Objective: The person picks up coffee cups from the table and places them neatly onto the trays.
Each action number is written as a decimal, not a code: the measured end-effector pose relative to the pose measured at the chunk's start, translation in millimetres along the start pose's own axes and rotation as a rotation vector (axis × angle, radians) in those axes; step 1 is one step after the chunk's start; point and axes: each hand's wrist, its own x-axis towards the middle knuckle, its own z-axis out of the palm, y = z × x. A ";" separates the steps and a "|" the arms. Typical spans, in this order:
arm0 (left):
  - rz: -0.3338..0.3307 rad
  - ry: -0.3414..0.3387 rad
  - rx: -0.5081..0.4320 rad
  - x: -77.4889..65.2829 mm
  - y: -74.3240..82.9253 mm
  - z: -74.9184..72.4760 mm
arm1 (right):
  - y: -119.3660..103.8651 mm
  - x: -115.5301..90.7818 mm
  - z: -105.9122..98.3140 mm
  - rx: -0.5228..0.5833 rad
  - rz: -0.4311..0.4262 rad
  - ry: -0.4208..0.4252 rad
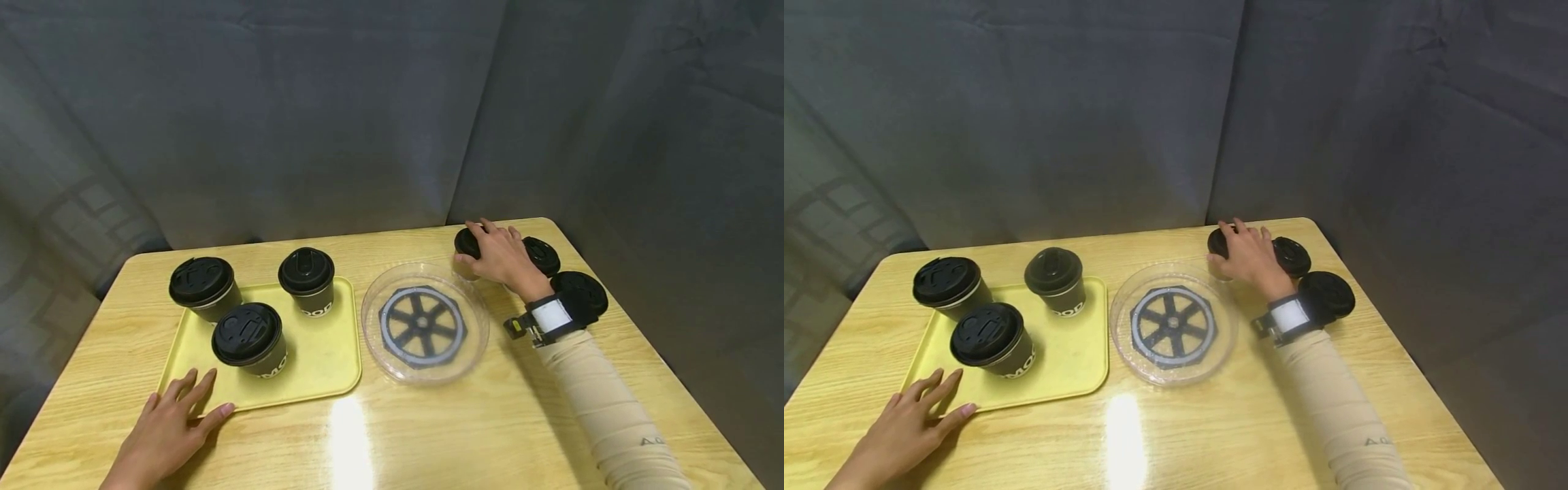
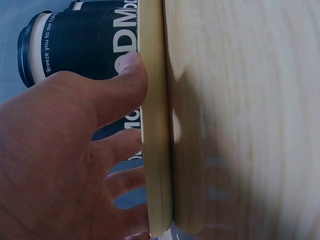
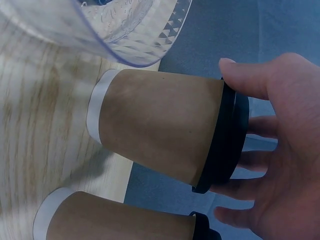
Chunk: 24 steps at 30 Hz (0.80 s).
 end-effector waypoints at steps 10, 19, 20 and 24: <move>-0.002 0.015 0.002 -3.3 -2.1 0.8 | -4.3 -1.6 -1.3 -0.024 -0.011 -0.011; 0.016 0.037 -0.001 -2.9 0.0 0.9 | 0.0 -5.7 -2.5 -0.008 -0.018 0.004; 0.016 0.037 0.000 -3.2 -0.2 0.8 | -0.1 -6.0 -2.3 -0.005 -0.020 0.009; 0.011 0.036 0.003 -4.4 -1.2 0.4 | -1.8 -6.6 -3.3 0.012 -0.033 0.036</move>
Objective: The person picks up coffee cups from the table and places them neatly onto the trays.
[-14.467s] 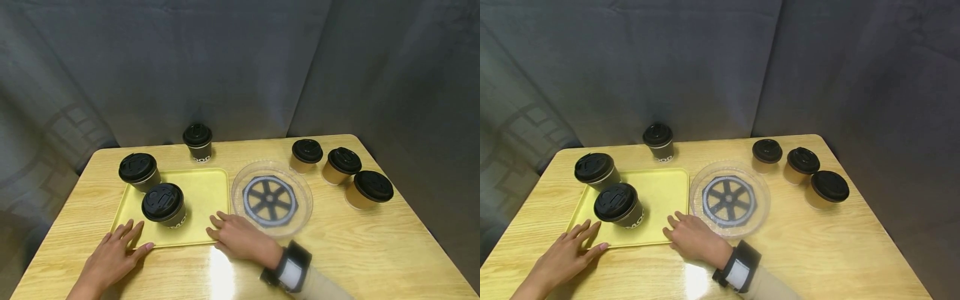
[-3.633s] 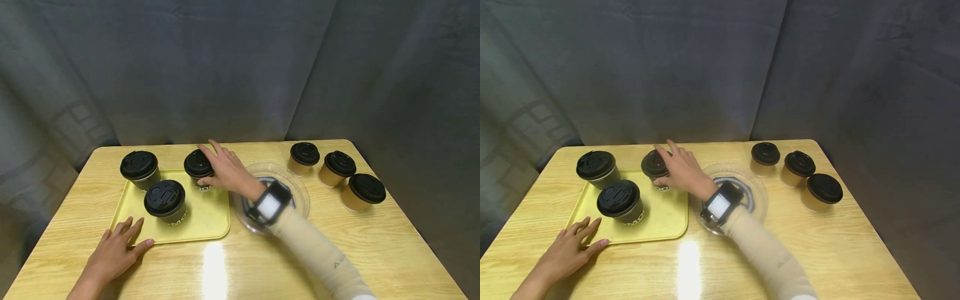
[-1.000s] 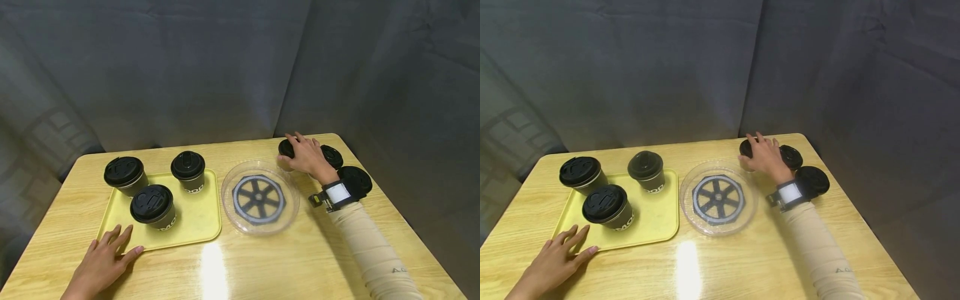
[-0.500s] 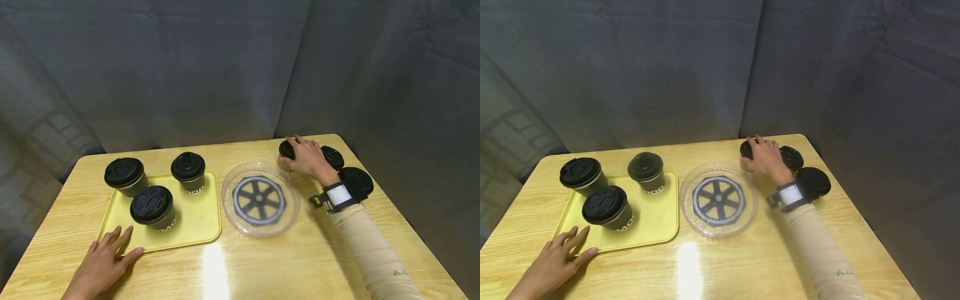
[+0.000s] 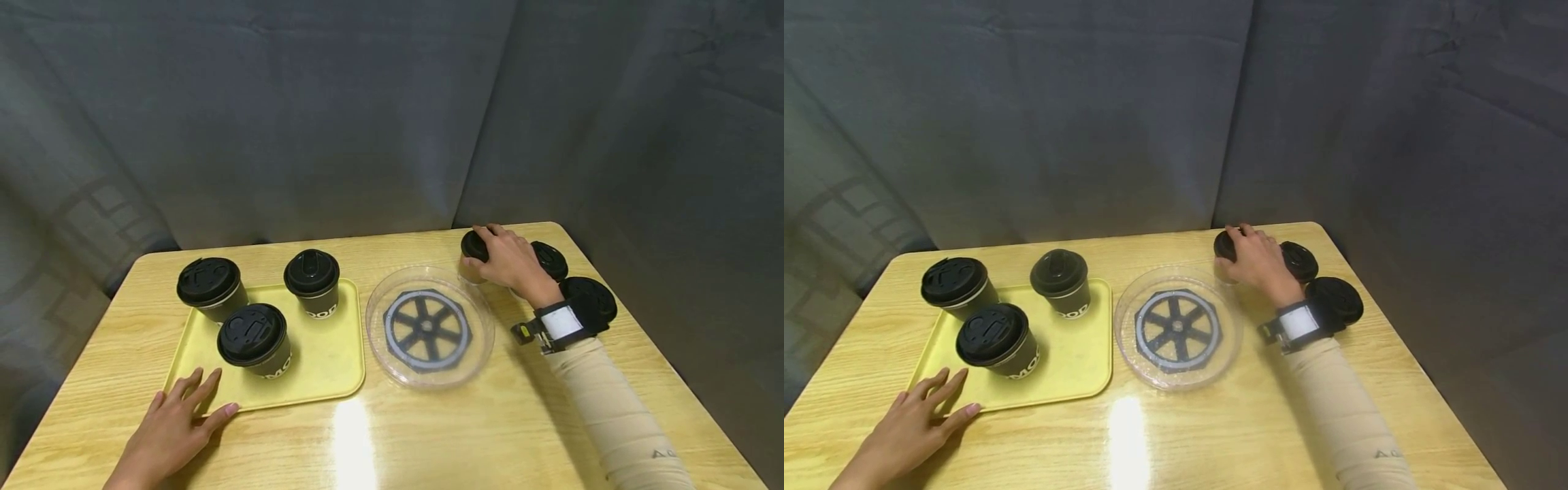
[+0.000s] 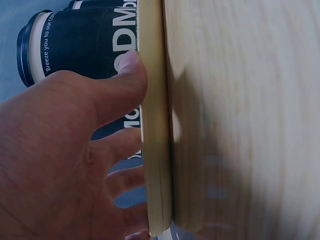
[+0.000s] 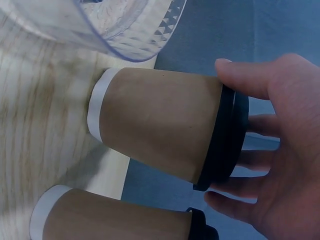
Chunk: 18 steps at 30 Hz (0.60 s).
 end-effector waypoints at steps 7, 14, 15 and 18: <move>-0.014 -0.006 -0.003 -1.2 -0.8 -0.5 | -4.6 0.2 -10.7 0.002 -0.013 0.068; -0.009 -0.002 -0.006 -2.2 -1.3 -1.8 | -11.7 -5.0 -25.0 0.016 -0.008 0.121; -0.008 0.000 -0.006 -2.6 -1.3 -1.9 | -13.3 -6.2 -26.8 0.018 -0.009 0.126; -0.006 0.003 -0.008 -4.1 -1.2 -1.9 | -18.9 -9.7 -32.3 0.020 -0.019 0.142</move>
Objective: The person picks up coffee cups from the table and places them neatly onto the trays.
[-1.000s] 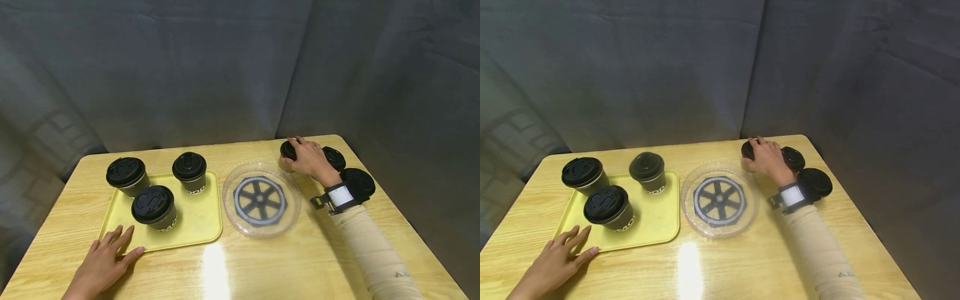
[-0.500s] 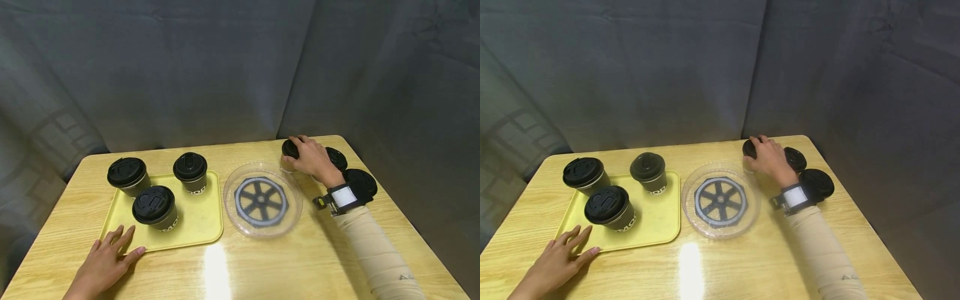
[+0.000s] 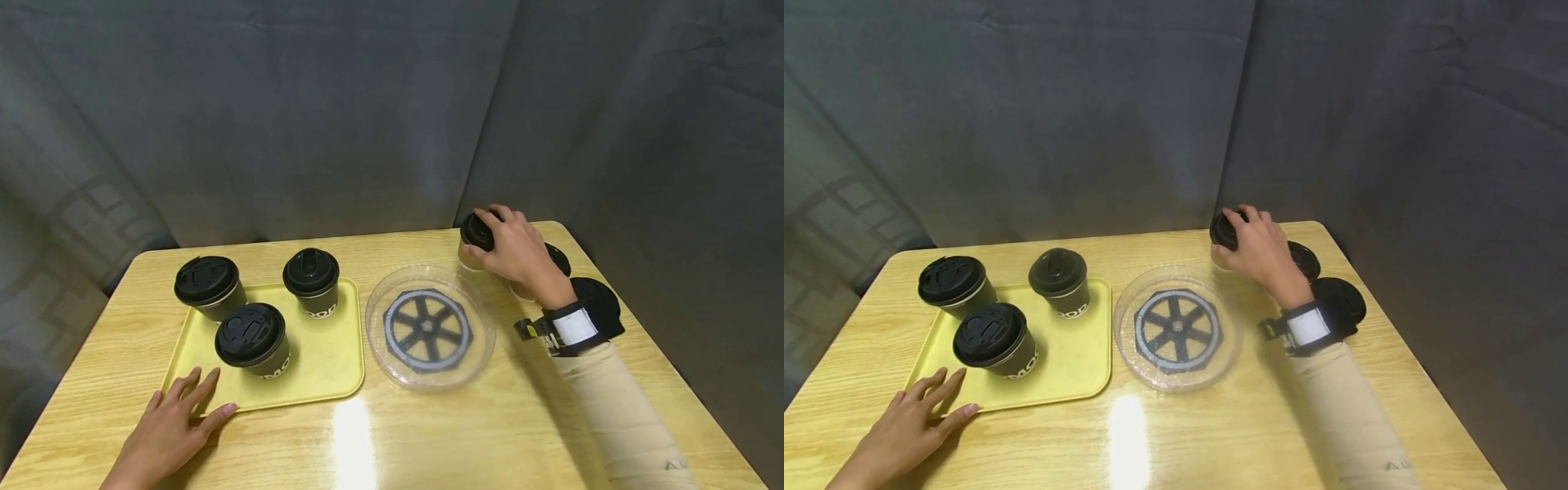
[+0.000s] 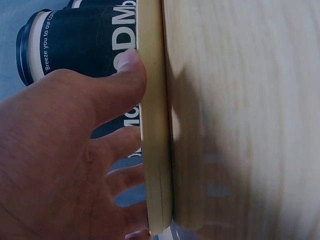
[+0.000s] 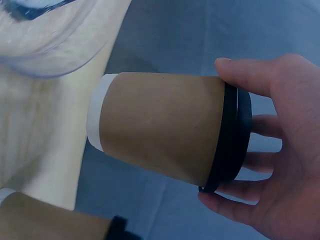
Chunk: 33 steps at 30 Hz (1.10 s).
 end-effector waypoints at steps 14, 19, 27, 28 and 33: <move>0.000 -0.007 0.001 -5.3 -0.6 -1.8 | -32.6 -9.6 -13.4 -0.016 -0.078 0.022; 0.001 -0.008 0.003 -5.9 -1.0 -1.9 | -40.9 -11.6 -10.1 -0.013 -0.102 0.019; -0.014 -0.025 0.009 -5.6 0.0 -2.7 | -57.9 -17.4 -1.8 0.002 -0.139 -0.014; -0.018 -0.030 0.010 -5.3 0.1 -2.8 | -60.1 -17.9 -0.5 0.007 -0.144 -0.017; -0.023 -0.036 0.004 -5.2 0.4 -3.0 | -68.1 -20.0 6.2 0.009 -0.174 -0.036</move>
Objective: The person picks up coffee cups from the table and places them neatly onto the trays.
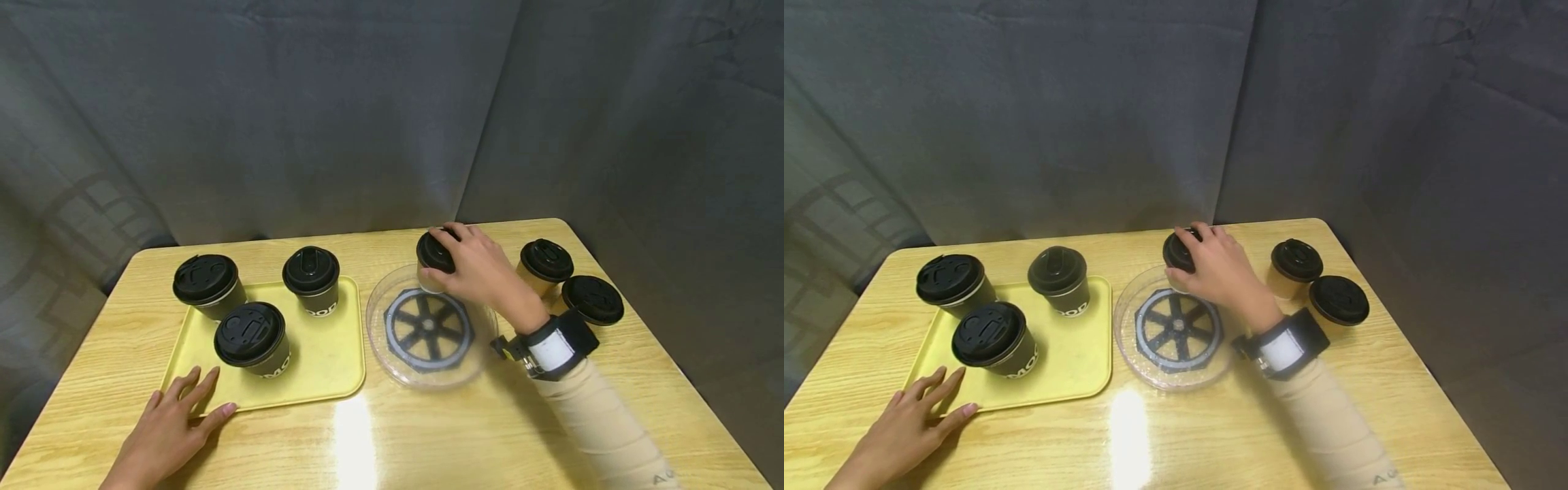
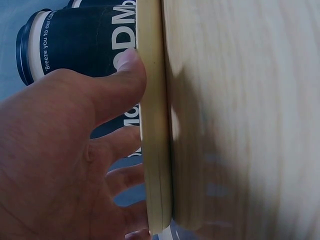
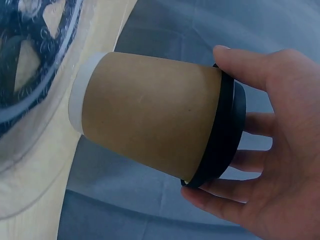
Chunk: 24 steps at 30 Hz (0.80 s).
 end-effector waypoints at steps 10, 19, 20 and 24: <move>0.016 0.027 -0.017 -1.9 -0.5 0.9 | -7.9 -1.0 14.4 0.014 -0.039 -0.023; 0.014 0.026 -0.016 -2.1 -1.3 1.2 | -8.5 -1.2 23.3 0.014 -0.056 -0.033; 0.014 0.025 -0.015 -1.9 -1.1 1.3 | -8.5 -1.3 23.9 0.015 -0.053 -0.036; 0.011 0.020 -0.013 -1.3 -0.5 1.6 | -7.8 -1.9 26.1 0.016 -0.051 -0.042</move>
